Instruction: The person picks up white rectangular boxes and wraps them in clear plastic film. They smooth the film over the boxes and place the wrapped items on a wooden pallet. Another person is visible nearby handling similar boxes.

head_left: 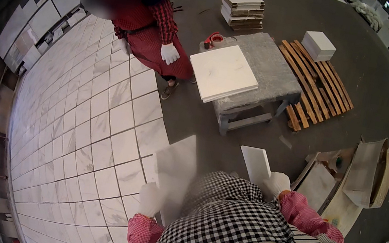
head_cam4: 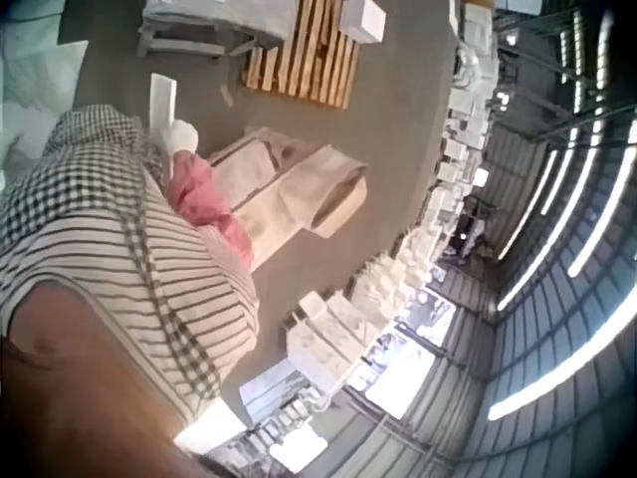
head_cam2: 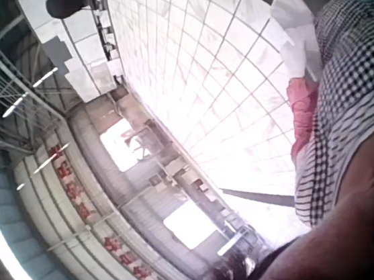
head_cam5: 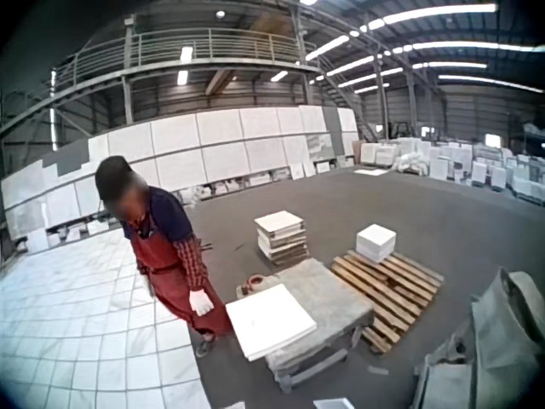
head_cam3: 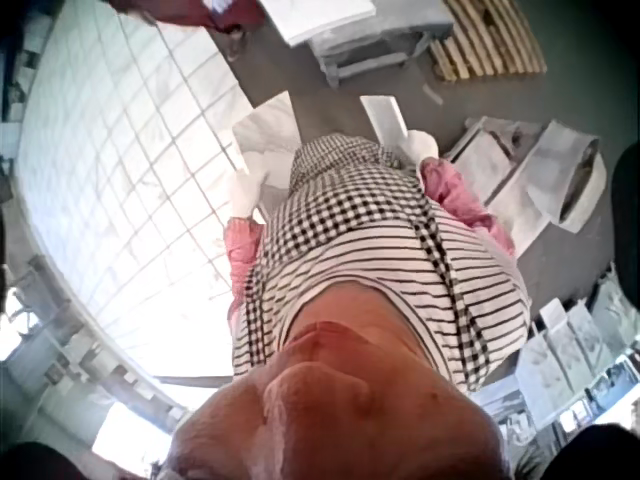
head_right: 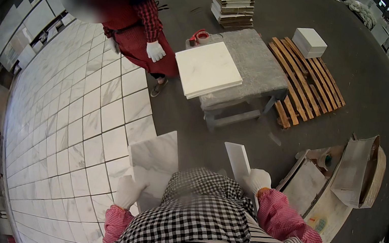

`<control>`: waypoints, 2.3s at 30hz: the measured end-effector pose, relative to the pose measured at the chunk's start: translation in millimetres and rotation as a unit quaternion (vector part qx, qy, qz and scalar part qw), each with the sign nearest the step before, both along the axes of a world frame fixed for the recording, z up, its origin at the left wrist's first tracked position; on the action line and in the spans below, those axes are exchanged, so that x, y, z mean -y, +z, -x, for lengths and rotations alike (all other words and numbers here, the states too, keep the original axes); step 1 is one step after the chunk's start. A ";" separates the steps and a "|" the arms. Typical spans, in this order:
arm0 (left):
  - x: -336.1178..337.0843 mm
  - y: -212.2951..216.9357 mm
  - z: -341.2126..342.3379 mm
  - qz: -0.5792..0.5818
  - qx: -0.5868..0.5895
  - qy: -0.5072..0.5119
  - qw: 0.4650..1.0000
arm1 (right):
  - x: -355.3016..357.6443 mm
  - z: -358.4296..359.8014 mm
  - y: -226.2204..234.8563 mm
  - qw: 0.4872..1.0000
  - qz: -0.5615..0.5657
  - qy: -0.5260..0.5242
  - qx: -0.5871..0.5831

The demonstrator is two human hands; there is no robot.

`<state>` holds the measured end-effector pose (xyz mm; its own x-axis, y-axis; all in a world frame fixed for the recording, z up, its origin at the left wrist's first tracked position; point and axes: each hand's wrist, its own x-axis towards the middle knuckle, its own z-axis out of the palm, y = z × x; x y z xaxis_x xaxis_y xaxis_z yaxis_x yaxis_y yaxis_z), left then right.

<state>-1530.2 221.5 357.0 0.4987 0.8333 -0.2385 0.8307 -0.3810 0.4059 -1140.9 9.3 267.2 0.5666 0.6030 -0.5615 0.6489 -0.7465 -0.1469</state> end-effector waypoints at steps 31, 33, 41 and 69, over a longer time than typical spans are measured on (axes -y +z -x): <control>-428.1 -54.1 -495.3 0.450 0.423 0.177 0.766 | -34.0 -167.5 61.2 0.919 0.024 -0.390 0.052; -452.8 -90.7 -490.2 0.473 0.437 0.182 0.743 | -37.6 -174.3 59.3 0.916 0.021 -0.398 0.042; -481.9 -141.8 -472.6 0.591 0.412 0.208 0.662 | -28.6 -206.0 31.6 0.902 0.014 -0.425 0.069; -308.0 -204.3 -571.7 0.436 0.274 0.032 0.857 | -230.9 -318.2 285.2 0.955 -0.159 -0.241 -0.069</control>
<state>-958.6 529.5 152.7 0.6950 0.4877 -0.5283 0.4318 0.3044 0.8491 -822.7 240.2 552.4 0.7552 0.4427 -0.4833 0.1990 -0.8575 -0.4745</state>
